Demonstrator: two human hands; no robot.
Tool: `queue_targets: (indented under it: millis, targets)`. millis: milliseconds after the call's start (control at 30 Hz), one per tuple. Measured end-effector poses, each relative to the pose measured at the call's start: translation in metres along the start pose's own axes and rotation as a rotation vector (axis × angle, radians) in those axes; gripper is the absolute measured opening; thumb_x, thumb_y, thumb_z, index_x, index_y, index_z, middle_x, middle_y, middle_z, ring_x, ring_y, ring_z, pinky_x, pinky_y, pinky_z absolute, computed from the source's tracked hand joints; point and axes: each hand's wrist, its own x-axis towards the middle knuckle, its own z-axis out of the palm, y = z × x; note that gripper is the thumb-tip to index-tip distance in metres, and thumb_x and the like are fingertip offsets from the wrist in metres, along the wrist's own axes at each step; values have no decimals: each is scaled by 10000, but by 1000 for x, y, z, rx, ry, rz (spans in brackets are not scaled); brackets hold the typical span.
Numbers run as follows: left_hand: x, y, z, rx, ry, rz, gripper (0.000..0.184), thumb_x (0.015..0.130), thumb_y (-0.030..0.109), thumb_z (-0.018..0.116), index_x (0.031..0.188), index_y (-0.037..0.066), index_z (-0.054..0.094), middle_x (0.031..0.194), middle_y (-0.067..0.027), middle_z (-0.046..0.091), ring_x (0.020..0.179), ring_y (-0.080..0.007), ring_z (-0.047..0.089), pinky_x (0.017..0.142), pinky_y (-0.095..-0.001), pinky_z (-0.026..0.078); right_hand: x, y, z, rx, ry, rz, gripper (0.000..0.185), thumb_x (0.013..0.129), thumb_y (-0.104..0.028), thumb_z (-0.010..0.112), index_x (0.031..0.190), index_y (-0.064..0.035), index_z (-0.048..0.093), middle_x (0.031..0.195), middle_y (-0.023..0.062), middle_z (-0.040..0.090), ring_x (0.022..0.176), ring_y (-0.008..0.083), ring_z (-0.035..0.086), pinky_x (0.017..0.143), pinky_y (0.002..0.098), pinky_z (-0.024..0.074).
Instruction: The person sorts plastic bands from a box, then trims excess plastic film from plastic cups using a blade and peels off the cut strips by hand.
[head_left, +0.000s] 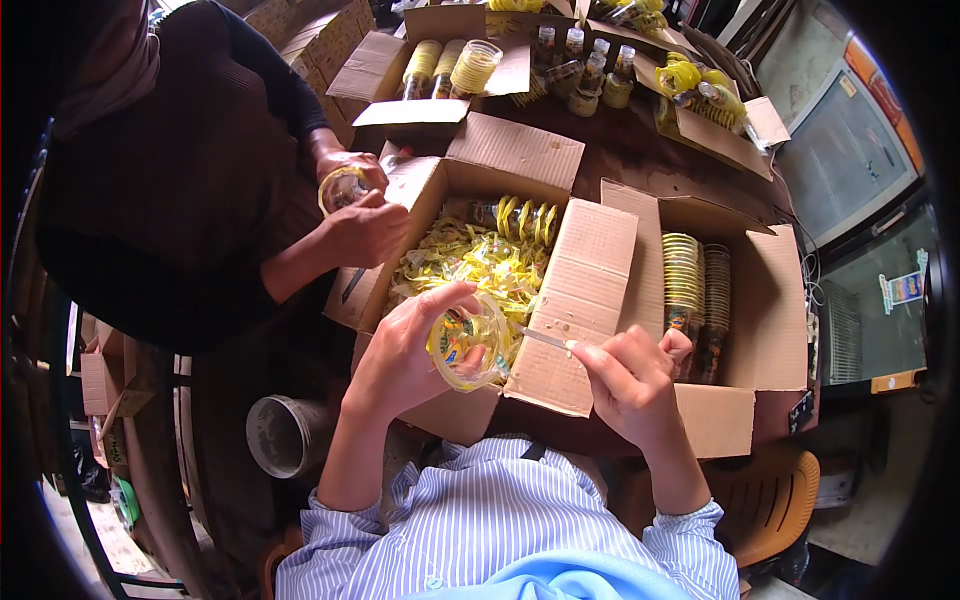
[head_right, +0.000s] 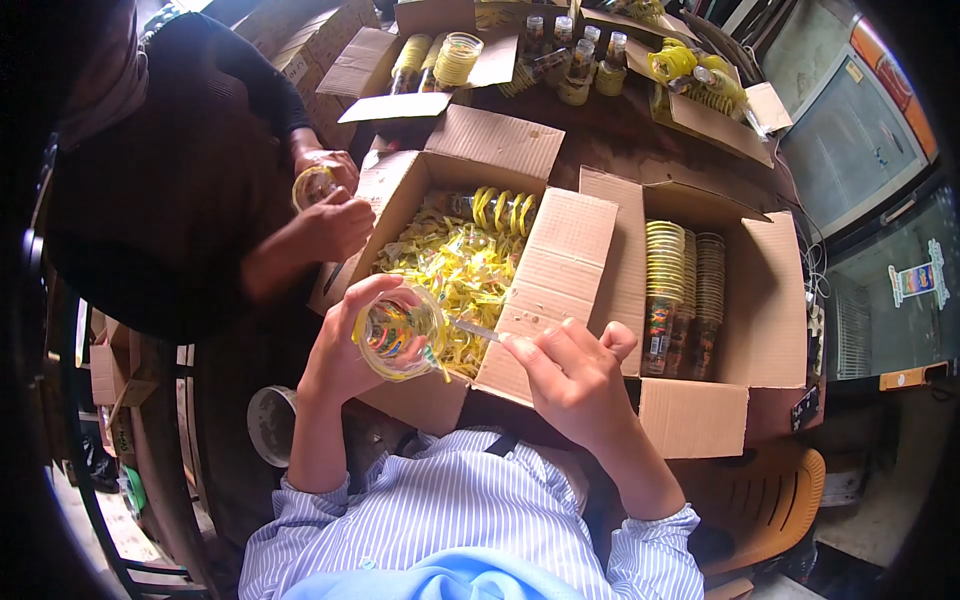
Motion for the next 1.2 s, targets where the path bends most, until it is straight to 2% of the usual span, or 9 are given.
queue_targets:
  millis: [33,133,233,300,500,600,1000,1200]
  targets:
    - [-3,-3,2,-17,4,-17,695,571,66,769,1155,76,392,929,-107,596,869,-229,600,765,-337,485,0,3,2,38,13,22,204,655,-50,638,824,-164,642,651,-78,500,598,82,466,645,335,192]
    - [-6,-4,5,2,132,-5,612,632,153,742,1143,81,413,934,-97,594,891,-296,578,789,-401,452,2,2,3,238,-9,198,168,694,-55,655,835,-142,628,651,-45,506,604,107,476,647,318,197]
    - [-18,-15,13,54,197,11,612,634,166,747,1138,69,414,995,-112,582,911,-308,571,801,-416,442,4,-1,9,436,-71,331,147,726,-64,649,858,-122,622,677,-26,545,614,98,499,672,304,214]
    - [-17,-18,10,113,174,106,591,648,159,735,1135,59,415,1027,-117,573,920,-307,568,807,-419,438,5,-3,8,573,-144,385,151,727,-65,647,864,-123,622,689,-30,559,614,86,506,685,302,219]
    - [-12,-15,5,133,160,217,531,683,117,698,1131,50,420,1038,-117,571,910,-297,573,815,-419,434,16,-4,-5,546,-223,294,280,736,-67,637,994,-174,632,661,-46,544,605,78,496,698,311,212]
    - [-9,-13,2,125,145,219,519,688,110,693,1128,51,424,1018,-119,575,900,-295,575,804,-418,438,16,0,-8,472,-268,147,338,742,-67,629,1051,-203,623,633,-47,518,601,85,482,691,314,202]
    - [-2,-9,3,154,81,250,489,719,99,664,1137,66,413,995,-117,586,876,-294,582,773,-415,449,16,6,3,633,-365,265,315,759,-71,616,1048,-193,631,629,-26,499,577,87,449,662,311,199]
    - [3,-6,3,162,48,270,496,713,105,666,1137,65,413,1004,-107,587,882,-290,581,775,-418,445,18,2,7,654,-367,242,297,764,-85,613,1049,-165,629,668,-9,532,587,106,461,644,290,215]
